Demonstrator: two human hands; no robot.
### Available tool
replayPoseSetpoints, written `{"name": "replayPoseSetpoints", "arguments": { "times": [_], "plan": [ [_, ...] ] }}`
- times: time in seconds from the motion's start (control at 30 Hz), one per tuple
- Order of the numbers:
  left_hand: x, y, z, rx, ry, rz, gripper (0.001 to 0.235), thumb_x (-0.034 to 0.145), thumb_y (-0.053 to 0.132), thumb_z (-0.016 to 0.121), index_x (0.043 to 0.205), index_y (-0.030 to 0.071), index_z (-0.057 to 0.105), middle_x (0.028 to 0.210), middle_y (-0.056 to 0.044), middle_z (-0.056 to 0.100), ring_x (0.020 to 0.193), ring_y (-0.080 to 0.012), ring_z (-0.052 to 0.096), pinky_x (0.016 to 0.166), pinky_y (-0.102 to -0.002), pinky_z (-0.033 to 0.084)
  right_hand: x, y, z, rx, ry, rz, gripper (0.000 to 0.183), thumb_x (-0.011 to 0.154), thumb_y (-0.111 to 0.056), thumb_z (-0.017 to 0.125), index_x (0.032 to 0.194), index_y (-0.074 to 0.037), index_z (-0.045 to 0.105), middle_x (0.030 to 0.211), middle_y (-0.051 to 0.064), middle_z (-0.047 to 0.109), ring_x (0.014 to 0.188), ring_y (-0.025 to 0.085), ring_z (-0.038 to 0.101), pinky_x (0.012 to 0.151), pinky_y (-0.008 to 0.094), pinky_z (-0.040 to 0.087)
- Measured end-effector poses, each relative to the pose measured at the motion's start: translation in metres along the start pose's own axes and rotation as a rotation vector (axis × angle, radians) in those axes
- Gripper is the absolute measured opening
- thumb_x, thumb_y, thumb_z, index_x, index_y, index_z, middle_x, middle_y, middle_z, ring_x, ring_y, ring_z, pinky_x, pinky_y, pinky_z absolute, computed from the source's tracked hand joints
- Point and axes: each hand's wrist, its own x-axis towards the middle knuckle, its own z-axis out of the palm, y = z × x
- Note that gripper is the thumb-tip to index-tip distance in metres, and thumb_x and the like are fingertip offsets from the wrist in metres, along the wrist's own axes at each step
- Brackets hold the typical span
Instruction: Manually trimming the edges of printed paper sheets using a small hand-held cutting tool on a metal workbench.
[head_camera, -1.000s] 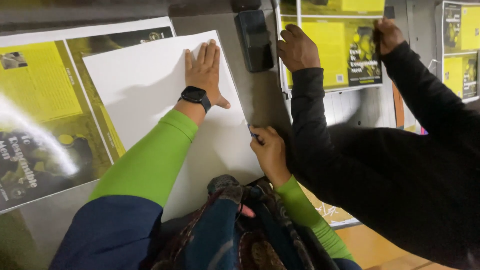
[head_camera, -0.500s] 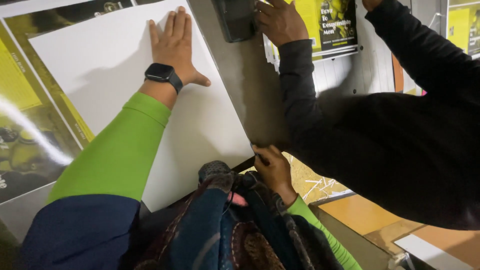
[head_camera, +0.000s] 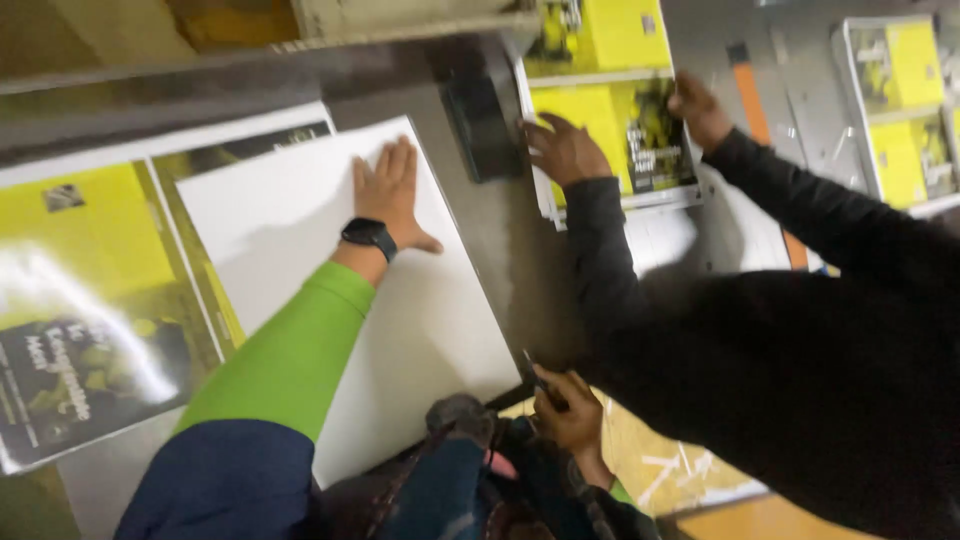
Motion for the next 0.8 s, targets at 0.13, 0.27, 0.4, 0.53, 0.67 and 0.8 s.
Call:
{"name": "replayPoseSetpoints", "arguments": {
  "times": [0.13, 0.27, 0.4, 0.53, 0.67, 0.8],
  "plan": [
    [-0.015, 0.012, -0.026, -0.089, -0.151, -0.030, 0.148, 0.045, 0.069, 0.085, 0.153, 0.005, 0.007, 0.161, -0.011, 0.002, 0.148, -0.0282, 0.004, 0.116, -0.061, 0.005, 0.074, -0.043, 0.038, 0.301, 0.076, 0.101, 0.031, 0.078, -0.005, 0.071, 0.109, -0.007, 0.073, 0.084, 0.010, 0.065, 0.080, 0.020, 0.063, 0.075, 0.031, 0.051],
    [-0.019, 0.012, -0.034, -0.144, -0.160, -0.039, 0.137, 0.050, 0.061, 0.086, 0.153, 0.006, 0.014, 0.162, -0.010, 0.007, 0.148, -0.0271, 0.006, 0.117, -0.062, 0.003, 0.167, -0.050, 0.114, 0.614, 0.185, 0.060, 0.024, 0.074, 0.001, 0.074, 0.098, -0.004, 0.074, 0.076, 0.012, 0.061, 0.064, 0.021, 0.061, 0.058, 0.032, 0.053],
    [-0.036, 0.020, -0.065, -0.120, -0.162, -0.064, 0.091, 0.082, 0.019, 0.066, 0.153, 0.006, 0.010, 0.163, -0.008, -0.002, 0.149, -0.0243, 0.002, 0.117, -0.060, 0.000, 0.249, -0.078, 0.141, 0.429, 0.099, -0.011, 0.025, 0.076, -0.004, 0.072, 0.100, -0.007, 0.074, 0.075, 0.014, 0.061, 0.065, 0.024, 0.063, 0.057, 0.032, 0.054],
    [-0.044, 0.022, -0.077, -0.092, -0.178, -0.070, 0.085, 0.079, 0.015, 0.065, 0.151, 0.005, 0.021, 0.163, -0.005, -0.006, 0.149, -0.0235, 0.000, 0.119, -0.058, -0.001, 0.282, -0.082, 0.156, 0.143, 0.114, -0.135, 0.029, 0.072, -0.013, 0.072, 0.101, -0.018, 0.075, 0.075, 0.007, 0.059, 0.072, 0.027, 0.065, 0.065, 0.038, 0.052],
    [-0.048, 0.025, -0.086, -0.054, -0.185, -0.084, 0.080, 0.080, 0.009, 0.059, 0.151, 0.005, 0.022, 0.163, -0.004, -0.007, 0.149, -0.0229, -0.002, 0.119, -0.055, -0.003, 0.291, -0.086, 0.159, 0.148, 0.146, -0.150, 0.034, 0.070, -0.005, 0.068, 0.101, -0.017, 0.076, 0.070, 0.006, 0.057, 0.069, 0.025, 0.064, 0.064, 0.035, 0.052],
    [-0.045, 0.024, -0.081, -0.066, -0.170, -0.095, 0.083, 0.082, 0.012, 0.060, 0.152, 0.008, 0.016, 0.163, -0.003, -0.004, 0.149, -0.0219, -0.001, 0.119, -0.055, -0.005, 0.296, -0.081, 0.162, 0.153, 0.164, -0.151, 0.035, 0.070, -0.005, 0.068, 0.101, -0.017, 0.076, 0.069, 0.006, 0.055, 0.069, 0.025, 0.063, 0.064, 0.034, 0.052]
  ]
}}
